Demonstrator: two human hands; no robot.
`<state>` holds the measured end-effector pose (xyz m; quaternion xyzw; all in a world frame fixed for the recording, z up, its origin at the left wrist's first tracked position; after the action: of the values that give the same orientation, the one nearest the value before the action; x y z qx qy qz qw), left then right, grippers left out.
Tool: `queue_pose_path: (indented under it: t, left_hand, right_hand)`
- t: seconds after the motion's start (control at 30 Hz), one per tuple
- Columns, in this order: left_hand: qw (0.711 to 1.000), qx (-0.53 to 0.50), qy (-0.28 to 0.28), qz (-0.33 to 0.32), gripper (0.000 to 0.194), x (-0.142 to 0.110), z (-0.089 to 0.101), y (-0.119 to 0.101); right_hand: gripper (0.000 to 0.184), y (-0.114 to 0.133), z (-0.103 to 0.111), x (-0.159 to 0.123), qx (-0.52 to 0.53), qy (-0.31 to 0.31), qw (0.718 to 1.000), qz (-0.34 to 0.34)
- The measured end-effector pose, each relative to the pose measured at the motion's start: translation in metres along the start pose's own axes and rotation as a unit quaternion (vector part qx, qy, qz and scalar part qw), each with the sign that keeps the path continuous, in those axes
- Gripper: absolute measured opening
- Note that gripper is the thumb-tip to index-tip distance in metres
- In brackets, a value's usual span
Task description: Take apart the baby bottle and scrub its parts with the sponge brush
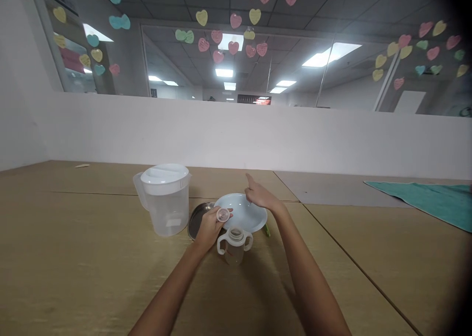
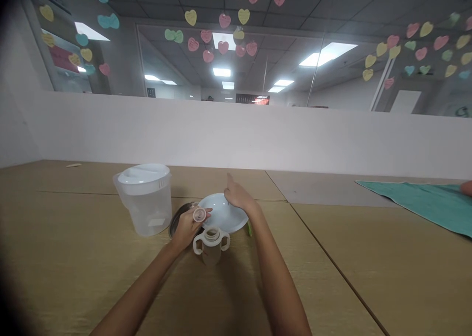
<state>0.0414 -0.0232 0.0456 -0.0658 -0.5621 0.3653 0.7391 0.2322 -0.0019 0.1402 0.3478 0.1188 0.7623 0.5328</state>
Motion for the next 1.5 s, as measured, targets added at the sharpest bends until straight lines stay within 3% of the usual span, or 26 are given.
queue_pose_path:
  t: [0.1,0.3,0.47,0.67,0.8,0.93,1.5]
  left_hand:
    - [1.000,0.016,0.021,0.014,0.030,-0.004,-0.004,0.004]
    - [0.992,0.123,0.024,0.030,0.036,-0.006,-0.007,0.009]
    - [0.988,0.154,0.027,0.011,0.038,-0.009,-0.005,0.012]
    - [0.989,0.144,0.041,0.003,0.040,-0.014,-0.003,0.011]
    - [0.990,0.140,0.029,0.009,0.037,-0.015,-0.003,0.012]
    - [0.991,0.132,0.035,0.012,0.038,-0.016,-0.004,0.013]
    - [0.988,0.146,0.051,0.019,0.044,-0.015,-0.004,0.011]
  right_hand:
    - [0.062,0.007,0.000,-0.002,0.027,0.046,0.999,0.012]
    - [0.028,0.022,0.006,-0.008,0.116,0.085,0.988,0.047]
    - [0.023,0.047,0.009,-0.020,0.238,0.127,0.960,0.070]
    - [0.021,0.055,-0.009,-0.019,0.184,0.153,0.965,0.111]
    - [0.022,0.053,-0.018,-0.016,0.121,0.100,0.979,0.128]
    - [0.023,0.053,-0.018,-0.017,0.069,0.090,0.985,0.132]
    - [0.021,0.049,-0.018,-0.016,0.049,0.064,0.985,0.150]
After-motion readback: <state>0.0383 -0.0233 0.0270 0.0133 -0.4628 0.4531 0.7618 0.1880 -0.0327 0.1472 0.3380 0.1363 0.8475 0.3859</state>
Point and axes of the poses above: each hand's wrist, its own x-axis towards the middle knuckle, its own z-axis out of the back of the hand, y = z × x, the point moved 1 cm from there along x, towards the middle knuckle, and after that the axes turned 11 degrees about -y, right-handed, at the moved point
